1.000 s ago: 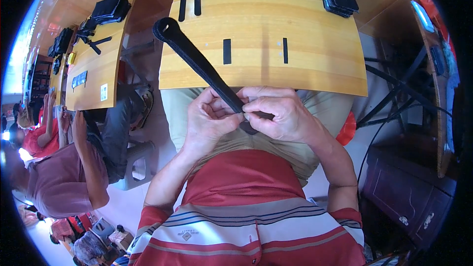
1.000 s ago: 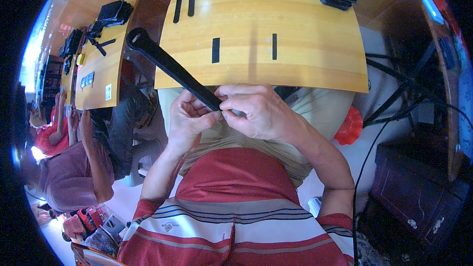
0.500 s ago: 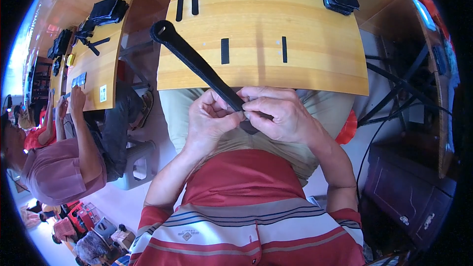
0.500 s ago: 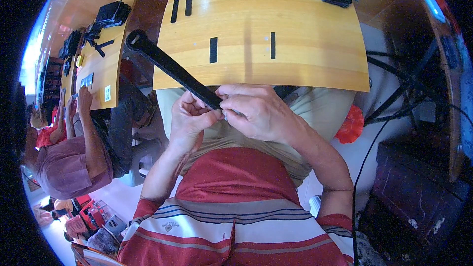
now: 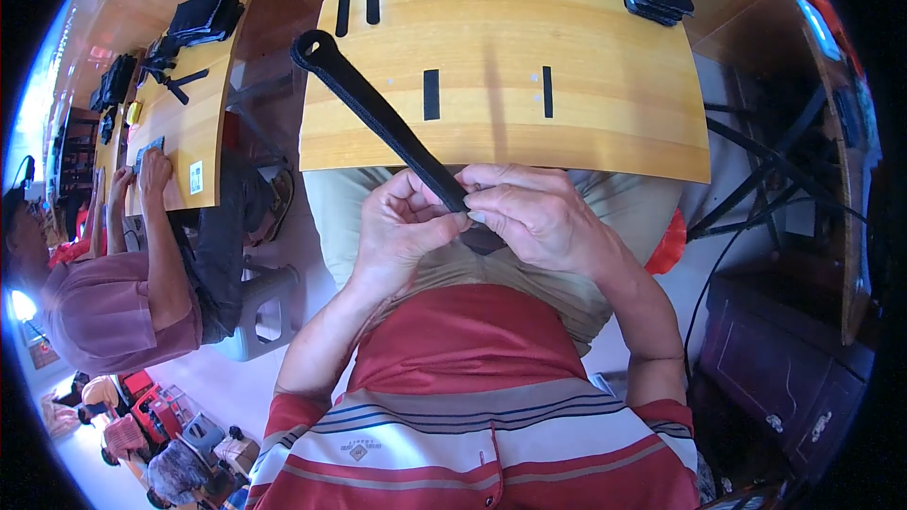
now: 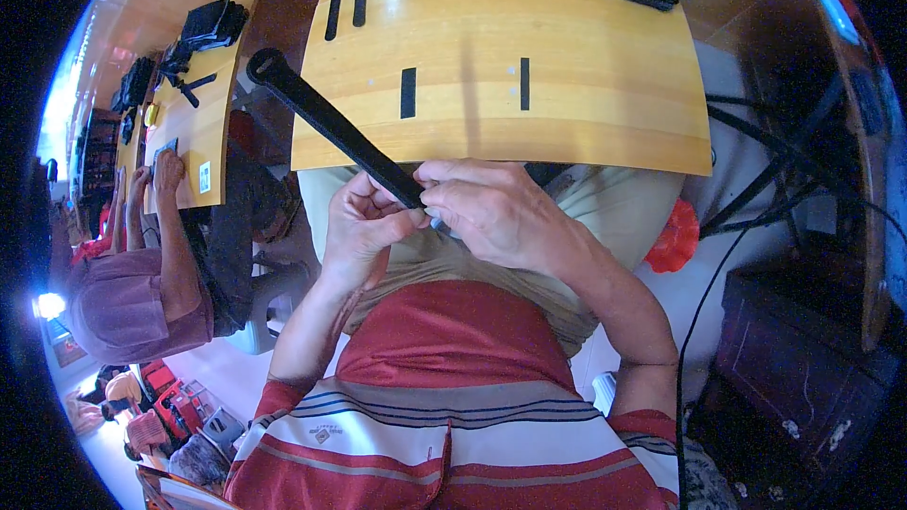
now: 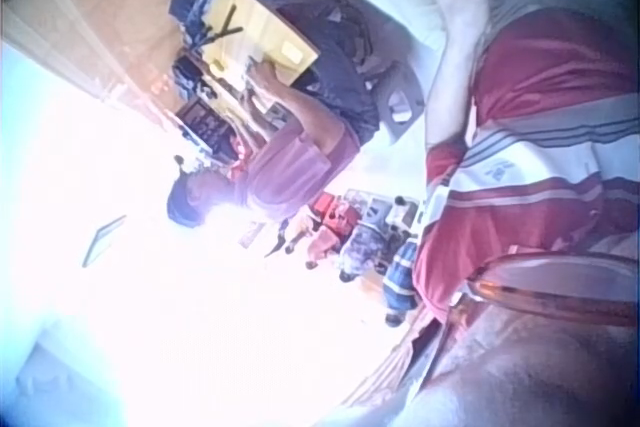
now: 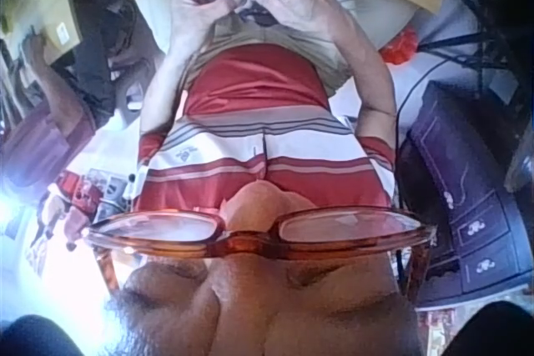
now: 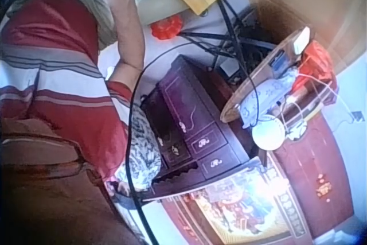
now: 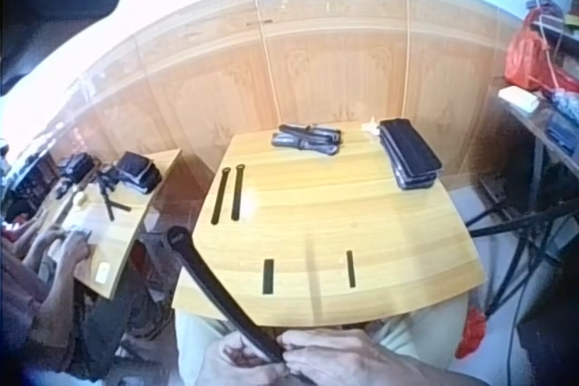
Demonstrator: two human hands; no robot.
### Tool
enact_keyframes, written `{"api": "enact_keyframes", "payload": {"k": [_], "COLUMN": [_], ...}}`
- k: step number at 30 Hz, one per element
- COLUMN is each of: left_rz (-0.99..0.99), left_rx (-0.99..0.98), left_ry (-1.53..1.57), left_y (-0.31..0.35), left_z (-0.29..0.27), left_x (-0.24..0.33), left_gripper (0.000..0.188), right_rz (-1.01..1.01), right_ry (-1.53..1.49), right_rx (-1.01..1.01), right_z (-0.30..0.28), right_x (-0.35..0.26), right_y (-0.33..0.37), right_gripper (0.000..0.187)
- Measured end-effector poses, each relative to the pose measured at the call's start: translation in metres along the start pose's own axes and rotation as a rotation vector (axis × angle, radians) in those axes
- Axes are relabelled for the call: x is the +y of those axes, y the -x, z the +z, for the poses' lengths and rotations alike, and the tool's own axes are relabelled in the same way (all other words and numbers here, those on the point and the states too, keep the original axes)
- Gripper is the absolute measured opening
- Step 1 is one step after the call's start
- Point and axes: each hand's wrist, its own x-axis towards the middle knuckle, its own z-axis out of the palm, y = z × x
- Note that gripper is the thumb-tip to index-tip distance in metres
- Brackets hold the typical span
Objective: Measuring and inspecting black fabric straps for quality control at a workbench.
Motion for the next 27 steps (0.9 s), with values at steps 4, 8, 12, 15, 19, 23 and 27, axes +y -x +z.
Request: {"api": "enact_keyframes", "payload": {"k": [4, 8, 12, 15, 19, 23, 27], "left_rz": [-0.001, -0.014, 0.002, 0.02, 0.048, 0.062, 0.077], "left_rx": [-0.008, 0.01, 0.013, 0.033, 0.049, 0.06, 0.043], "left_ry": [0.013, 0.05, 0.06, 0.055, 0.036, 0.021, 0.062], "left_y": [-0.001, -0.001, -0.002, -0.004, -0.003, 0.004, 0.004], "left_z": [-0.002, 0.003, 0.004, 0.004, 0.0, 0.005, 0.005], "left_x": [-0.001, 0.002, 0.001, -0.001, -0.005, -0.004, -0.005], "left_gripper": [0.026, 0.028, 0.031, 0.031, 0.028, 0.027, 0.027], "right_rz": [0.003, 0.011, -0.049, -0.054, -0.082, -0.075, 0.017], "right_ry": [-0.016, 0.002, 0.061, 0.161, 0.312, 0.273, 0.012], "right_rx": [0.016, 0.017, 0.037, 0.058, 0.06, 0.128, 0.169], "right_z": [0.001, 0.002, 0.003, 0.005, 0.005, 0.008, 0.009], "right_x": [-0.001, -0.003, -0.003, -0.007, -0.014, -0.011, -0.012], "right_y": [0.0, -0.001, -0.002, -0.003, -0.007, -0.005, -0.001], "right_gripper": [0.017, 0.018, 0.02, 0.022, 0.025, 0.028, 0.031]}}
